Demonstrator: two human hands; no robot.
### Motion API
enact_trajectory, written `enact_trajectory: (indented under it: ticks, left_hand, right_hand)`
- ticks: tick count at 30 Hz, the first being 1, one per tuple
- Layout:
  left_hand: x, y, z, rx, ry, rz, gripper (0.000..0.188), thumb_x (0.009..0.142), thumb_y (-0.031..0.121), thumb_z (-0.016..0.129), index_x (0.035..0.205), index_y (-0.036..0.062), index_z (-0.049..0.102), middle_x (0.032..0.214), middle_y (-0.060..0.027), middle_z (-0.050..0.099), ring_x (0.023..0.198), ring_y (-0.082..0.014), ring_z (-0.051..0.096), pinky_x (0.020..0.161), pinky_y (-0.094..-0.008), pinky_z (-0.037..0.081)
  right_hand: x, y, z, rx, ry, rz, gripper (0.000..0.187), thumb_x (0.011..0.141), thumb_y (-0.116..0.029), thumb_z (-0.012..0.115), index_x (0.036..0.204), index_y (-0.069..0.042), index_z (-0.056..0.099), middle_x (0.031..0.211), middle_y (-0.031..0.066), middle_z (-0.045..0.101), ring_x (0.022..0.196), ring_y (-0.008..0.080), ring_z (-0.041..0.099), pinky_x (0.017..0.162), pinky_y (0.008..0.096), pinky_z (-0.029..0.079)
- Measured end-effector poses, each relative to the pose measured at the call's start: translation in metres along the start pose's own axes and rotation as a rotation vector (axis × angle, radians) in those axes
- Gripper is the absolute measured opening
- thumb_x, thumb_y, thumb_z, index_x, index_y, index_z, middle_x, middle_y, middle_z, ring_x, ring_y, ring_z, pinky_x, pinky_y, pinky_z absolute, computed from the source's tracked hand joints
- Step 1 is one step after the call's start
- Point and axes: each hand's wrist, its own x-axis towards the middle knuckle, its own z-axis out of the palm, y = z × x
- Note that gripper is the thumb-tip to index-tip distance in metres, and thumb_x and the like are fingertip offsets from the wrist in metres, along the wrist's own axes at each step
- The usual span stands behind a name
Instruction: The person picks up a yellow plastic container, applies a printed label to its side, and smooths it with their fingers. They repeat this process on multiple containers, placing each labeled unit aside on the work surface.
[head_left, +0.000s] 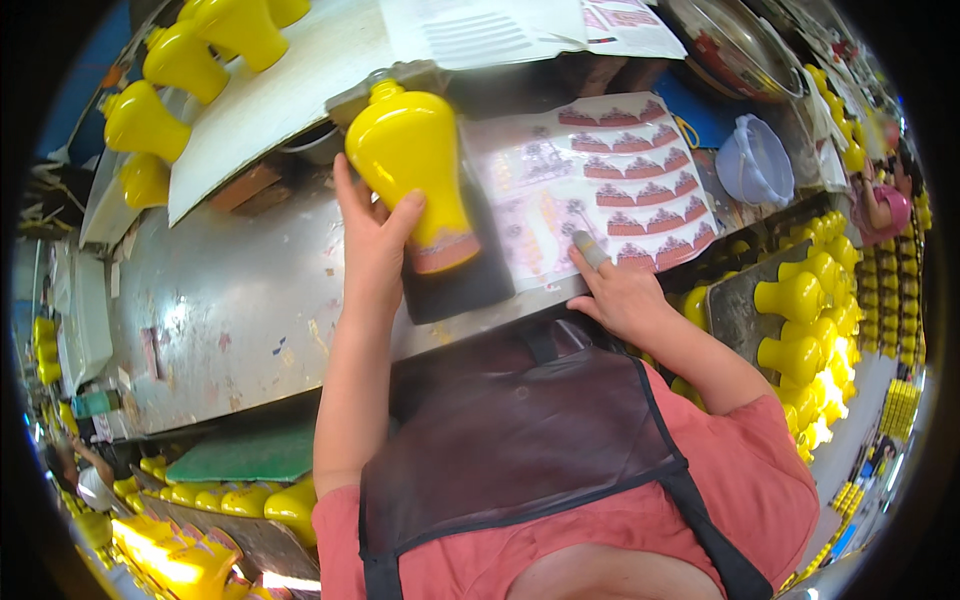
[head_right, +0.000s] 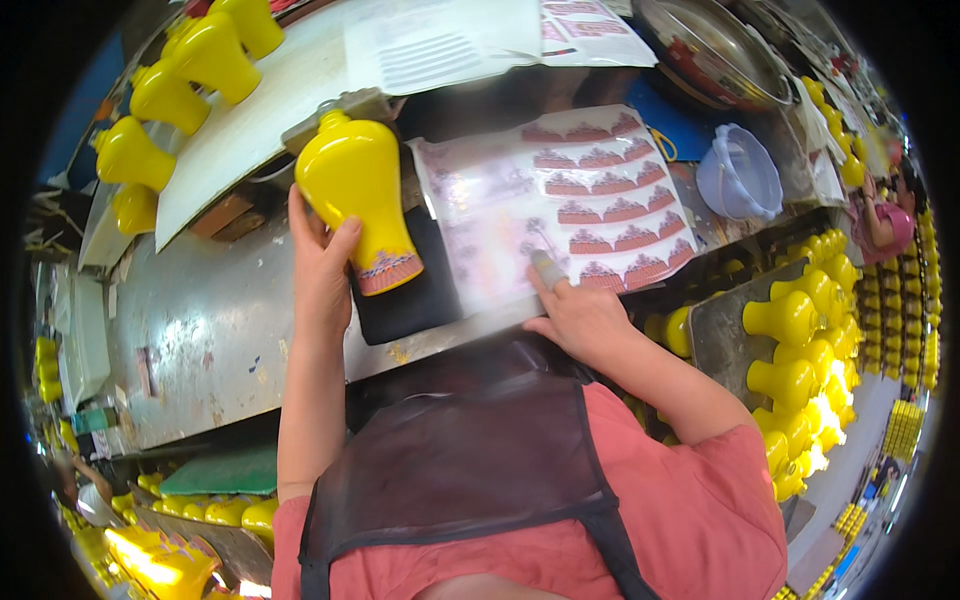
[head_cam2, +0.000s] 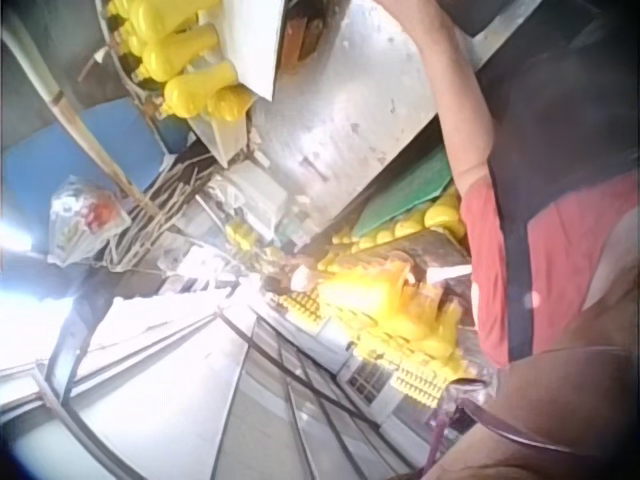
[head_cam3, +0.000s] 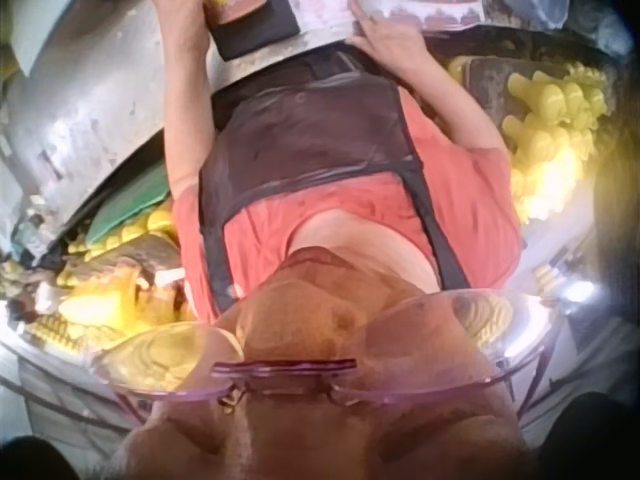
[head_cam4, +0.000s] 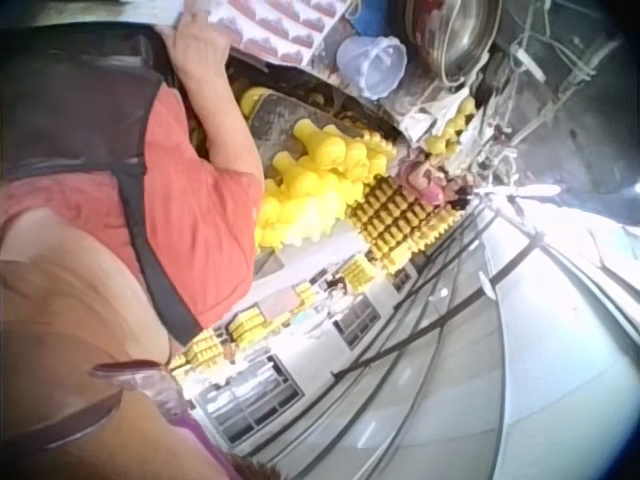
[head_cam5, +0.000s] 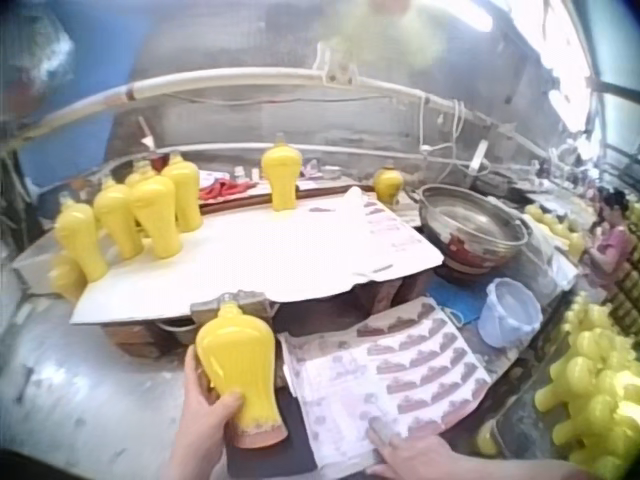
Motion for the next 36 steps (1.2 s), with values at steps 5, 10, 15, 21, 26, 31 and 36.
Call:
enact_trajectory:
  ticks: [5,10,15,21,26,31,36]
  left_hand:
    - [0.011,0.005,0.002,-0.128,-0.074,0.037,0.071,0.105,0.017,0.054,0.163,0.0092,0.016,0.153,-0.0118,0.045,0.140,-0.0244,0.047,0.116,-0.0383,0.039]
    - [0.011,0.007,0.005,-0.194,-0.072,0.008,0.063,0.105,0.017,0.053,0.161,0.0088,0.023,0.153,-0.0101,0.045,0.141,-0.0239,0.046,0.117,-0.0387,0.037]
    - [0.011,0.009,0.007,-0.204,-0.045,-0.014,0.061,0.106,0.015,0.052,0.160,0.0083,0.025,0.151,-0.0103,0.048,0.137,-0.0236,0.051,0.114,-0.0391,0.042]
    - [0.010,0.009,0.006,-0.202,-0.054,0.013,0.064,0.105,0.014,0.056,0.160,0.0074,0.026,0.151,-0.0097,0.047,0.137,-0.0231,0.051,0.114,-0.0388,0.042]
    - [0.012,0.010,0.005,-0.218,-0.073,0.001,0.063,0.105,0.016,0.055,0.161,0.0084,0.025,0.152,-0.0088,0.046,0.138,-0.0227,0.050,0.115,-0.0387,0.042]
    - [0.011,0.011,0.005,-0.220,-0.073,-0.032,0.063,0.105,0.017,0.053,0.161,0.0099,0.024,0.153,-0.0082,0.046,0.139,-0.0226,0.049,0.115,-0.0389,0.041]
    - [0.013,0.011,0.002,-0.274,-0.094,-0.054,0.076,0.099,0.016,0.062,0.162,0.0100,0.018,0.154,-0.0117,0.041,0.142,-0.0260,0.043,0.119,-0.0404,0.033]
  right_hand:
    - [-0.017,0.009,0.010,-0.084,0.249,-0.156,0.061,0.088,-0.032,0.074,0.142,-0.008,0.058,0.117,0.0105,0.071,0.064,0.0220,0.066,0.058,0.0344,0.054]
    - [-0.008,0.015,0.010,-0.002,0.197,-0.128,0.061,0.086,-0.027,0.077,0.141,-0.010,0.060,0.113,0.0116,0.069,0.067,0.0232,0.067,0.060,0.0354,0.056]
    - [-0.003,0.011,0.007,0.058,0.053,-0.021,0.065,0.087,-0.032,0.077,0.145,-0.010,0.055,0.108,0.0124,0.069,0.071,0.0285,0.068,0.062,0.0391,0.056]
    - [-0.012,0.019,0.016,0.074,0.390,-0.177,0.048,0.085,-0.026,0.079,0.129,-0.011,0.069,0.107,0.0104,0.072,0.067,0.0254,0.068,0.060,0.0371,0.056]
    - [-0.006,0.036,0.009,0.191,0.357,-0.229,0.028,0.085,-0.023,0.079,0.111,-0.013,0.075,0.101,0.0101,0.074,0.065,0.0263,0.067,0.059,0.0371,0.055]
    - [0.015,0.045,-0.017,0.393,0.093,-0.049,0.013,0.091,-0.021,0.073,0.097,-0.010,0.075,0.090,0.0167,0.071,0.067,0.0320,0.066,0.061,0.0391,0.053]
    - [0.047,0.047,-0.055,0.942,-0.263,0.295,0.023,0.098,-0.020,0.066,0.087,0.000,0.072,0.073,0.0047,0.067,0.067,0.0142,0.061,0.063,0.0313,0.048]
